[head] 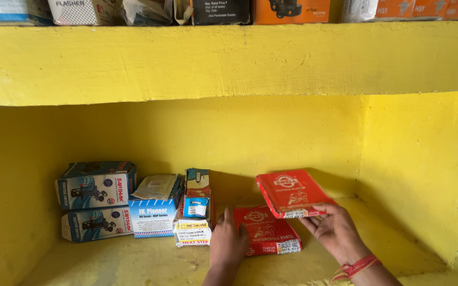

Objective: The person wipes several small boxes and plastic-wrapped mechanical parts with a dark cloth, then places them on a yellow shelf. The person handles items one at a time, wiping each before stacking them on the shelf.

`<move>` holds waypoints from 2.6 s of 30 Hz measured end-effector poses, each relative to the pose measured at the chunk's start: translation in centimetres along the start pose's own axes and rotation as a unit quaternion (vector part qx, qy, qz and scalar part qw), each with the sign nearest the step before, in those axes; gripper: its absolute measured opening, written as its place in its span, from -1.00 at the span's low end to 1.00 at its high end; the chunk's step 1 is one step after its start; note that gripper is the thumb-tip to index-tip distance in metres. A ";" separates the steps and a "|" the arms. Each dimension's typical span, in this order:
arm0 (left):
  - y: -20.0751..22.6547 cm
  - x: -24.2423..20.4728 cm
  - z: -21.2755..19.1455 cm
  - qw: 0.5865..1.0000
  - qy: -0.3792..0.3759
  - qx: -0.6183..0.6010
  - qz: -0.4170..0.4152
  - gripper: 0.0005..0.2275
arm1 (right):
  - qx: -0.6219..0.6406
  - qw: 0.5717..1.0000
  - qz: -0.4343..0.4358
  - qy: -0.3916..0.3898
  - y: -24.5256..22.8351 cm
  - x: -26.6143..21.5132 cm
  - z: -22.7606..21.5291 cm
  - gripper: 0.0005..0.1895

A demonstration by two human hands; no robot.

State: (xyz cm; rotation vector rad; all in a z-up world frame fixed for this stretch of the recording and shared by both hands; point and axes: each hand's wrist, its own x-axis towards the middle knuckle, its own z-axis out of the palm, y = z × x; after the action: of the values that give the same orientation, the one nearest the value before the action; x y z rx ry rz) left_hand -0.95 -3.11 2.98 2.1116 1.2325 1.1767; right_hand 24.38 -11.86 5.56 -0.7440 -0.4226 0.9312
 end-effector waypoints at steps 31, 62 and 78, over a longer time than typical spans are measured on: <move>0.1 0.3 -0.6 0.999 -0.044 -0.007 0.024 -0.09 | -0.474 0.870 -0.040 -0.128 3.9 2.0 1.4 -0.62; -1.3 2.6 -4.6 0.806 -0.109 0.497 0.302 -0.61 | -0.756 0.627 -0.023 -0.186 4.4 1.6 1.4 0.25; -2.9 0.2 -5.5 0.826 0.087 0.417 0.368 -0.21 | -0.811 0.533 -0.108 -0.213 4.1 0.6 1.1 0.26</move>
State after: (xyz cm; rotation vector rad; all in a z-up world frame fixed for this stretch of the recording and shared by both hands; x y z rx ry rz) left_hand -6.96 -1.72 4.06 3.4289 1.1473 1.2567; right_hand 21.73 -9.41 3.29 -2.0819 -1.9155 0.1684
